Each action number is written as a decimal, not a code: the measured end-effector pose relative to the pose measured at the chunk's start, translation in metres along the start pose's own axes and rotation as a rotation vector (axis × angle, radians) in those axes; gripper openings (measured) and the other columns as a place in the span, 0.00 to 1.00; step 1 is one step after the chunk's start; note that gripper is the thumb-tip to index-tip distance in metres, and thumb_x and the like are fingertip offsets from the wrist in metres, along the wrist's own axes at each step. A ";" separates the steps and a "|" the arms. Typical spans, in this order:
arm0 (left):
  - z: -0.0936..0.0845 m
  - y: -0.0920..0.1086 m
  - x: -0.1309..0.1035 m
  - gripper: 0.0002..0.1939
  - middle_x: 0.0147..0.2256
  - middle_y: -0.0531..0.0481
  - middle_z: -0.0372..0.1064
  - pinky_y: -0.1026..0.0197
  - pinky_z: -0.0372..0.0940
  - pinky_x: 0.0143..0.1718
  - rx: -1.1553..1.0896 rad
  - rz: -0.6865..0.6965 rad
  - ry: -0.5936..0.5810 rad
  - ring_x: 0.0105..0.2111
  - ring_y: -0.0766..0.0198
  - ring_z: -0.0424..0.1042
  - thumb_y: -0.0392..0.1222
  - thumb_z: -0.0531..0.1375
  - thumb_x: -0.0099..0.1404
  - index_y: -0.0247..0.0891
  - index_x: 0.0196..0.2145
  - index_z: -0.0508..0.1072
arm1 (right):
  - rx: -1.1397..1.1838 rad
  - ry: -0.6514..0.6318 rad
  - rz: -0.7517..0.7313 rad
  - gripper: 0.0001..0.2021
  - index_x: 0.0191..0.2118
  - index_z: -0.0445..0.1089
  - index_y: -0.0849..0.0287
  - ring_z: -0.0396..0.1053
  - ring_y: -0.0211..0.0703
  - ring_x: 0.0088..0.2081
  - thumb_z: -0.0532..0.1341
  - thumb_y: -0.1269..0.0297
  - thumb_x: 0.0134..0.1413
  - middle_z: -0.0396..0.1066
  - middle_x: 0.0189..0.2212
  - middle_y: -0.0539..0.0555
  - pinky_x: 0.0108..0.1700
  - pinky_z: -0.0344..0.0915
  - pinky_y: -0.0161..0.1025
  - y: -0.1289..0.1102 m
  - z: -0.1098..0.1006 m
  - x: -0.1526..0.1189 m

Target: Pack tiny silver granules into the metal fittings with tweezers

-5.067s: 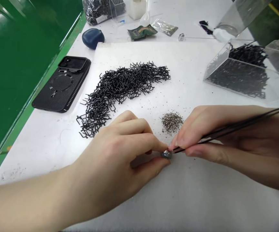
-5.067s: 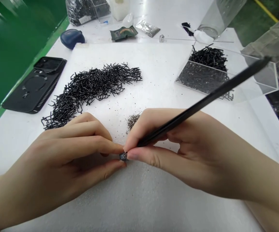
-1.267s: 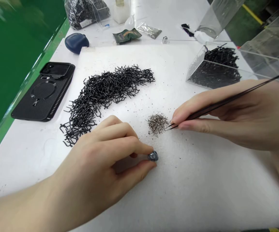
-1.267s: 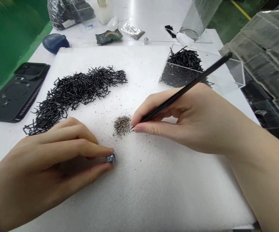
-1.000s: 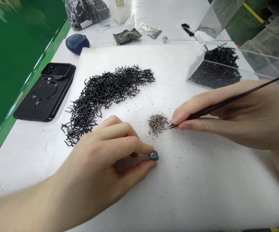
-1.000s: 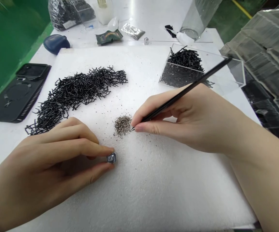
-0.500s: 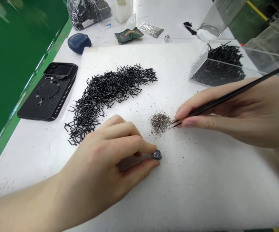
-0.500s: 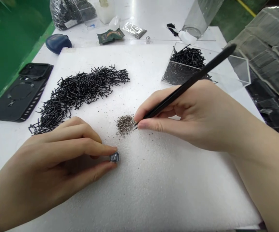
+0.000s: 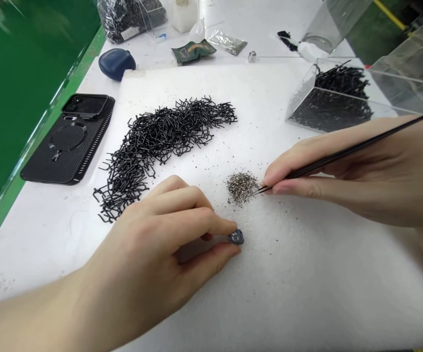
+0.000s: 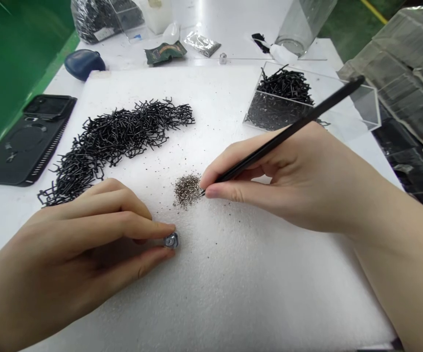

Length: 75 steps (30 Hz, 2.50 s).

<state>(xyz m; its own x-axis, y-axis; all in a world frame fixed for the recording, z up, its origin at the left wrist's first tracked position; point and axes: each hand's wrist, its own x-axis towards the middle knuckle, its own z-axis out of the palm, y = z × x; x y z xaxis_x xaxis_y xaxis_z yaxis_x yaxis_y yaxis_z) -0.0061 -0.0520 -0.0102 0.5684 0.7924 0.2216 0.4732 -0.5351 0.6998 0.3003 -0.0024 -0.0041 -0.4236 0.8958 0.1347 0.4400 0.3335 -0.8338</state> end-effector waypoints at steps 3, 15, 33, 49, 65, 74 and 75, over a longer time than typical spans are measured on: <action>-0.001 0.001 0.000 0.08 0.37 0.54 0.83 0.60 0.77 0.45 0.002 -0.020 -0.016 0.40 0.61 0.77 0.33 0.71 0.80 0.46 0.47 0.90 | -0.003 0.000 -0.012 0.03 0.41 0.94 0.39 0.90 0.48 0.39 0.84 0.58 0.65 0.93 0.40 0.45 0.39 0.88 0.42 -0.001 0.000 -0.001; -0.001 0.001 0.002 0.08 0.37 0.54 0.82 0.61 0.77 0.46 0.007 -0.022 -0.014 0.40 0.62 0.77 0.33 0.71 0.80 0.46 0.46 0.90 | 0.067 0.007 0.022 0.07 0.39 0.93 0.40 0.90 0.47 0.38 0.83 0.64 0.65 0.92 0.38 0.44 0.42 0.89 0.41 -0.002 0.002 0.001; -0.002 0.002 0.002 0.08 0.37 0.54 0.82 0.62 0.76 0.46 0.026 -0.012 -0.027 0.40 0.61 0.77 0.34 0.70 0.81 0.46 0.46 0.89 | 0.019 -0.001 0.014 0.03 0.40 0.94 0.42 0.89 0.50 0.38 0.84 0.59 0.65 0.92 0.38 0.48 0.38 0.88 0.44 -0.002 0.001 0.001; 0.003 -0.003 0.001 0.07 0.36 0.54 0.82 0.61 0.76 0.46 -0.026 0.044 0.023 0.39 0.62 0.77 0.32 0.71 0.80 0.41 0.46 0.90 | 0.034 -0.001 0.004 0.18 0.50 0.93 0.43 0.91 0.65 0.51 0.85 0.42 0.61 0.91 0.43 0.54 0.48 0.91 0.55 -0.013 0.019 0.006; 0.002 0.000 0.006 0.05 0.35 0.51 0.83 0.61 0.76 0.43 -0.005 0.023 -0.023 0.39 0.62 0.78 0.31 0.74 0.78 0.36 0.44 0.93 | 0.278 -0.201 -0.007 0.07 0.44 0.91 0.39 0.91 0.46 0.43 0.81 0.63 0.69 0.91 0.42 0.47 0.45 0.87 0.34 -0.013 0.022 -0.014; -0.002 0.001 0.006 0.05 0.34 0.52 0.83 0.62 0.76 0.41 -0.004 0.035 -0.004 0.38 0.62 0.77 0.31 0.73 0.77 0.36 0.43 0.92 | 0.279 -0.208 -0.033 0.07 0.45 0.89 0.41 0.90 0.40 0.45 0.80 0.65 0.71 0.92 0.43 0.44 0.51 0.86 0.28 -0.014 0.024 -0.014; -0.001 0.000 0.006 0.05 0.34 0.52 0.83 0.62 0.76 0.41 0.001 0.038 0.006 0.37 0.62 0.77 0.31 0.73 0.77 0.36 0.42 0.92 | 0.282 -0.206 -0.034 0.07 0.44 0.89 0.41 0.91 0.40 0.45 0.80 0.65 0.70 0.92 0.43 0.44 0.51 0.86 0.28 -0.015 0.024 -0.013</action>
<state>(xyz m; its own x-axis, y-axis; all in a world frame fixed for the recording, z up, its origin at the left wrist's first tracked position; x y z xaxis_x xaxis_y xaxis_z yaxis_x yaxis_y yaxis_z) -0.0033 -0.0473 -0.0086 0.5821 0.7730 0.2522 0.4517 -0.5653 0.6902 0.2804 -0.0259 -0.0064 -0.5977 0.7980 0.0777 0.1990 0.2416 -0.9497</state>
